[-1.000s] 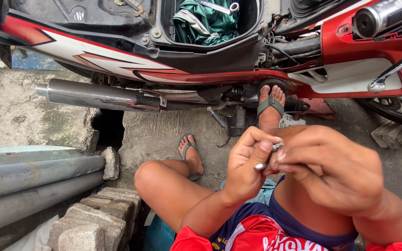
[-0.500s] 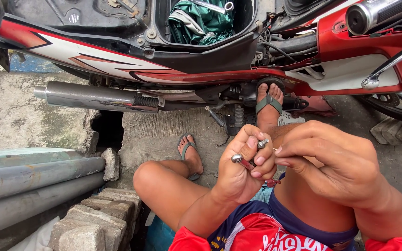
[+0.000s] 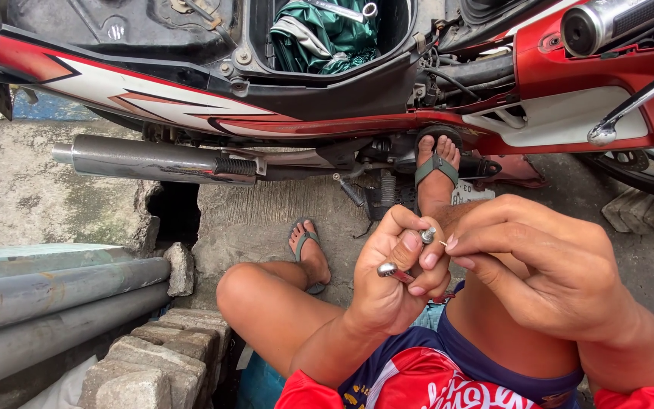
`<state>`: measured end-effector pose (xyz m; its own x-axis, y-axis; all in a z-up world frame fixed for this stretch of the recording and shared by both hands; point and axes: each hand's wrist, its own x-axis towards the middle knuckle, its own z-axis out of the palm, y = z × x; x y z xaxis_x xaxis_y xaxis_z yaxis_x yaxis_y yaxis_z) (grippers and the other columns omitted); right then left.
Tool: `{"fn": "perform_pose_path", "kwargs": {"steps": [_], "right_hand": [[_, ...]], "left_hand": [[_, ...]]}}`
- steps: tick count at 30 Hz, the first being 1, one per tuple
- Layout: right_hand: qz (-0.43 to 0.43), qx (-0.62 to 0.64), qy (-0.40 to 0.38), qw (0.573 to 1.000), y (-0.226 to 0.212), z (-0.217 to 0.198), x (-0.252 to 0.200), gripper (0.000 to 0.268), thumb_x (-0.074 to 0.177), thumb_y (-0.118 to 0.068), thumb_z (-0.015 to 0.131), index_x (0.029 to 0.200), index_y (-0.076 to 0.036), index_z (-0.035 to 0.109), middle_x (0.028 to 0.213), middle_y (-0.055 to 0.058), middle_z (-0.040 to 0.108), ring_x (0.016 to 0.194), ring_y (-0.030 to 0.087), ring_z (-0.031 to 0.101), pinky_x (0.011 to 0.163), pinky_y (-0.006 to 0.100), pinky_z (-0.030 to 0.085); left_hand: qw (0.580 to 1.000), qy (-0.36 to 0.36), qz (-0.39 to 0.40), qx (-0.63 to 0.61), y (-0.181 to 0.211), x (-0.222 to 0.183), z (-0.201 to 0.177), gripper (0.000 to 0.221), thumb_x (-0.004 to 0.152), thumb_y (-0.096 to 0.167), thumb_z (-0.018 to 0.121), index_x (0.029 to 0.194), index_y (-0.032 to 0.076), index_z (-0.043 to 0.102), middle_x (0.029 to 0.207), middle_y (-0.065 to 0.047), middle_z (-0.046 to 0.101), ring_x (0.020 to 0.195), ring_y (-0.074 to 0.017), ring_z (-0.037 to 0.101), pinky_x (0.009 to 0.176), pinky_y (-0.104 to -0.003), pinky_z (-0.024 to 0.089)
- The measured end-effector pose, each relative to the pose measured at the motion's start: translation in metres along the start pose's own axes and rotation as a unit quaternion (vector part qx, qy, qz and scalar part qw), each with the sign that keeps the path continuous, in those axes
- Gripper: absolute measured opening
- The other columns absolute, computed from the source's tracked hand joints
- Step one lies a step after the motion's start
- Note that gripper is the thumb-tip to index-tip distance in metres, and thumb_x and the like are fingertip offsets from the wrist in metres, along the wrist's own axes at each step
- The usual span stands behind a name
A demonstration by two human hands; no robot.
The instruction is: A person uses a wrench to remove a bolt from a motorcycle frame and then manipulates a small screw.
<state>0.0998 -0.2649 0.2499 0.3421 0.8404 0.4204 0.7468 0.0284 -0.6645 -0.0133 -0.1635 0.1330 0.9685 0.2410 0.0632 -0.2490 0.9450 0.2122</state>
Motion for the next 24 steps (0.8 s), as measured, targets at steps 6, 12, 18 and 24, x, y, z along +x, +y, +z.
{"fn": "perform_pose_path", "kwargs": {"steps": [6, 12, 18, 24], "right_hand": [[0.014, 0.014, -0.012, 1.0, -0.001, -0.001, 0.001, 0.005, 0.088, -0.003, 0.066, 0.09, -0.001, 0.069, 0.09, 0.012, 0.074, 0.082, 0.023, 0.075, 0.078, 0.029, 0.063], [0.037, 0.046, -0.02, 0.998, 0.001, -0.004, -0.001, 0.005, 0.086, -0.002, 0.069, 0.09, -0.003, 0.072, 0.089, 0.011, 0.074, 0.079, 0.021, 0.074, 0.072, 0.026, 0.061], [0.033, 0.055, -0.021, 0.998, 0.002, -0.003, 0.0, 0.007, 0.084, -0.001, 0.07, 0.09, -0.003, 0.073, 0.089, 0.013, 0.073, 0.08, 0.021, 0.075, 0.072, 0.025, 0.061], [0.043, 0.045, -0.03, 0.998, 0.003, -0.005, -0.002, 0.007, 0.086, -0.004, 0.069, 0.091, -0.004, 0.073, 0.09, 0.013, 0.073, 0.082, 0.022, 0.075, 0.074, 0.026, 0.06]], "left_hand": [[1.0, -0.021, 0.012, 0.004, -0.002, 0.001, 0.001, 0.003, 0.111, 0.016, 0.053, 0.114, 0.015, 0.053, 0.089, -0.008, 0.048, 0.053, -0.0092, 0.033, 0.05, -0.026, 0.028], [1.0, -0.007, 0.006, 0.012, -0.005, -0.001, -0.001, 0.005, 0.11, 0.016, 0.056, 0.113, 0.013, 0.054, 0.089, -0.007, 0.051, 0.051, -0.0099, 0.034, 0.053, -0.027, 0.029], [1.0, 0.008, 0.005, 0.01, -0.008, -0.001, -0.002, 0.007, 0.108, 0.015, 0.059, 0.109, 0.014, 0.052, 0.092, -0.009, 0.051, 0.052, -0.0098, 0.031, 0.051, -0.023, 0.027], [0.998, -0.007, 0.035, 0.044, -0.011, -0.001, 0.0, 0.009, 0.109, 0.016, 0.059, 0.111, 0.012, 0.051, 0.091, -0.01, 0.049, 0.054, -0.0111, 0.034, 0.052, -0.024, 0.029]]}}
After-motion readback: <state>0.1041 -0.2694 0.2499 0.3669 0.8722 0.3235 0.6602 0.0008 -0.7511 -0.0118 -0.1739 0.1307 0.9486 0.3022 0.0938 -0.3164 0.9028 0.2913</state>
